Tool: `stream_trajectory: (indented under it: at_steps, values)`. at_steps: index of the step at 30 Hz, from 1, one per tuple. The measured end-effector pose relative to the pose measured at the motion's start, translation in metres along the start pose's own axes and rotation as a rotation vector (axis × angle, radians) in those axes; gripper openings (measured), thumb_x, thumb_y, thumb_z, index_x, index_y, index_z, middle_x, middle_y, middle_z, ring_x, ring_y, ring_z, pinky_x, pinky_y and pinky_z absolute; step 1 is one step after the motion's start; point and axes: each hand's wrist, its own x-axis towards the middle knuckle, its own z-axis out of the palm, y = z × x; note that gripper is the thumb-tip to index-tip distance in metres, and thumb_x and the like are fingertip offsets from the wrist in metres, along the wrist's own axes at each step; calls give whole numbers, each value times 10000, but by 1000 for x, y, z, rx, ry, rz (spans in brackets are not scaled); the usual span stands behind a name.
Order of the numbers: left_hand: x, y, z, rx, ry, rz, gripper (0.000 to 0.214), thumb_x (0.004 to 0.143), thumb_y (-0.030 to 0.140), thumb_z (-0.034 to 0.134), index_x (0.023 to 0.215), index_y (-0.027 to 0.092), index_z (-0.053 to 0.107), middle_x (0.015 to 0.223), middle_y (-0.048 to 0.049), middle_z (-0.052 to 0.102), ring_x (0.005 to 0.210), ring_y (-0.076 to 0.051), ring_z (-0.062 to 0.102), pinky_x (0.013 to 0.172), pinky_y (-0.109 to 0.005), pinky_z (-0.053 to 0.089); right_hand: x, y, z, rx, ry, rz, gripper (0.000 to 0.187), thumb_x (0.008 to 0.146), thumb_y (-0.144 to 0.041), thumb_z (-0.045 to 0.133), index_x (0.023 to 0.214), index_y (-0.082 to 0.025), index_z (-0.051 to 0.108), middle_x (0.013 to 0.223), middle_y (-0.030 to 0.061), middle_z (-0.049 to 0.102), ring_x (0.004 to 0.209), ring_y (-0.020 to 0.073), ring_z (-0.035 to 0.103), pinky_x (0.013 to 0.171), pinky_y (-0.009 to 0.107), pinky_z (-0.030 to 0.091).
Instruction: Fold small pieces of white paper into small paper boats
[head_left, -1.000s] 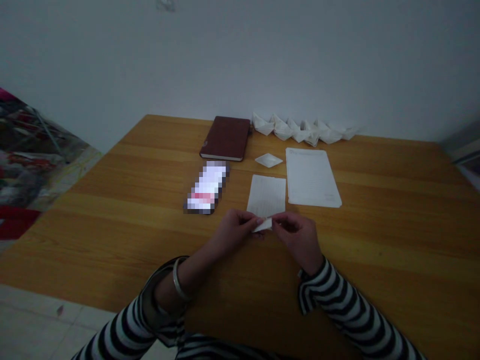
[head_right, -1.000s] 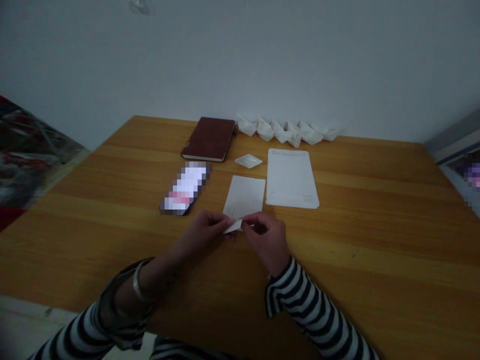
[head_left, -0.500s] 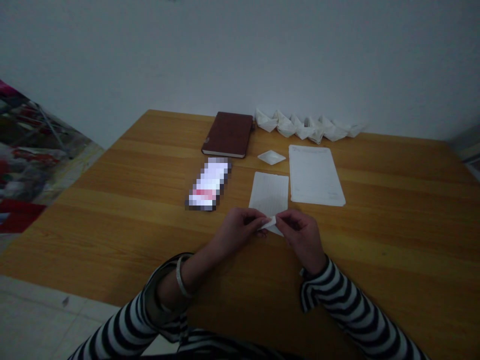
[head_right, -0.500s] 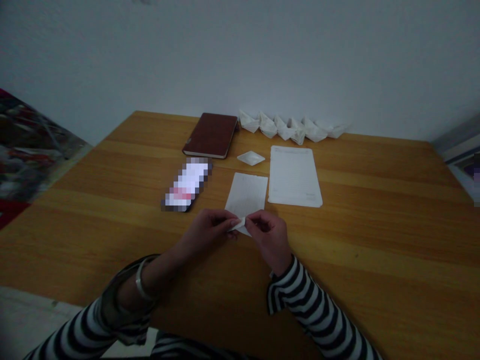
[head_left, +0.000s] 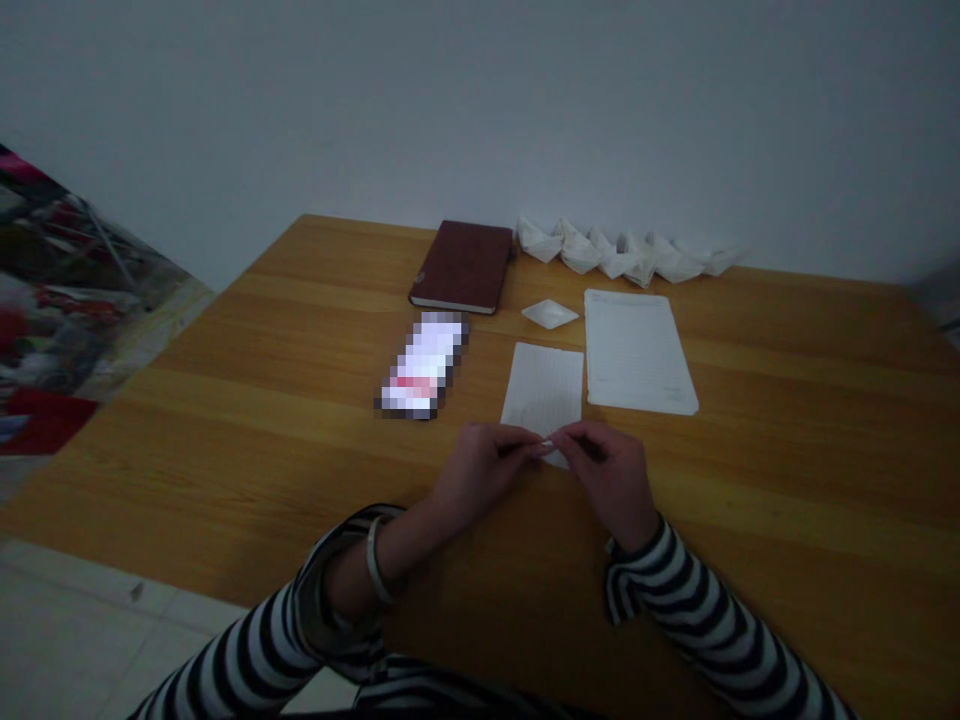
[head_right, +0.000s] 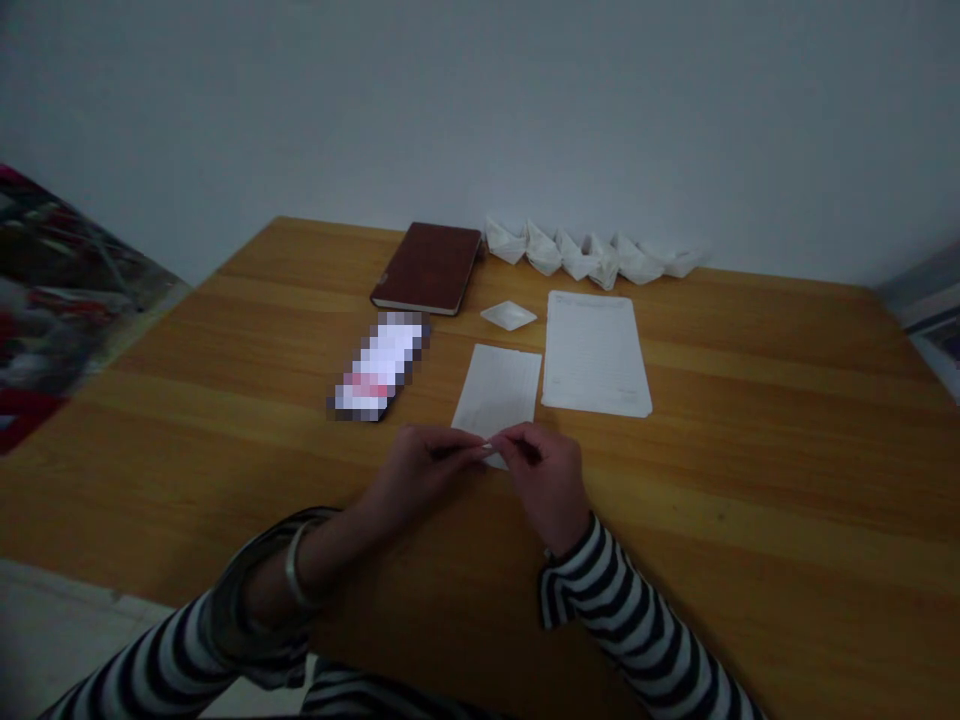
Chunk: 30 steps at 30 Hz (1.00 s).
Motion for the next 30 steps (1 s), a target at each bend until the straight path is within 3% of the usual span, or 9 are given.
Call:
stream_trajectory:
  at_steps: [5,9,13,16,20,23,26,30]
  values:
    - [2,-1,2,-86,-63,-37,263,889,351,618,890,141,777,797,-66,776,700,-177,673,612,-249,482,-4,-3,1,-221,105,-270,138,879,-165,610,759,-169,678,704,18,691,659,149,633,640,257,468]
    - [3,1,0,-42,-47,-4,275,906,344,594,842,138,765,749,-56,762,674,-166,659,591,-240,468,-6,-7,2,-275,148,-340,146,902,-177,594,774,-171,663,717,24,687,669,151,637,647,254,470]
    - [2,0,1,11,29,40,196,886,238,612,814,141,766,724,-56,760,650,-162,670,611,-248,488,-7,-9,4,-242,57,-225,131,923,-252,580,830,-182,641,656,-6,645,567,133,586,564,244,427]
    - [1,-4,4,-88,41,29,171,865,151,597,894,149,766,795,-63,774,713,-183,703,666,-274,539,-7,-9,4,-218,-31,-147,137,934,-304,562,901,-192,634,630,-19,631,526,136,569,528,253,397]
    - [3,-5,4,-376,-7,-31,193,897,206,572,989,145,730,888,-73,768,774,-194,727,732,-315,586,-5,-7,2,-81,-9,-120,193,961,-298,490,930,-206,657,766,15,686,620,149,618,606,274,444]
    - [4,-2,1,-487,-20,-3,291,967,285,489,1176,152,641,886,-74,755,799,-187,727,776,-336,586,0,-5,1,156,-15,-22,225,964,-304,463,1074,-208,635,747,7,670,623,151,600,609,274,456]
    - [4,-3,-1,-307,47,126,314,947,314,547,1217,173,622,947,-85,741,840,-180,700,800,-326,563,4,-4,0,377,-70,107,314,942,-331,510,1221,-194,551,614,-41,584,559,141,532,552,253,422]
    - [3,-8,-2,-45,85,277,365,842,275,703,1195,197,656,1023,-84,723,861,-184,673,789,-312,537,4,-1,2,481,-140,109,374,911,-339,572,1254,-198,526,640,-56,530,579,121,488,569,241,405]
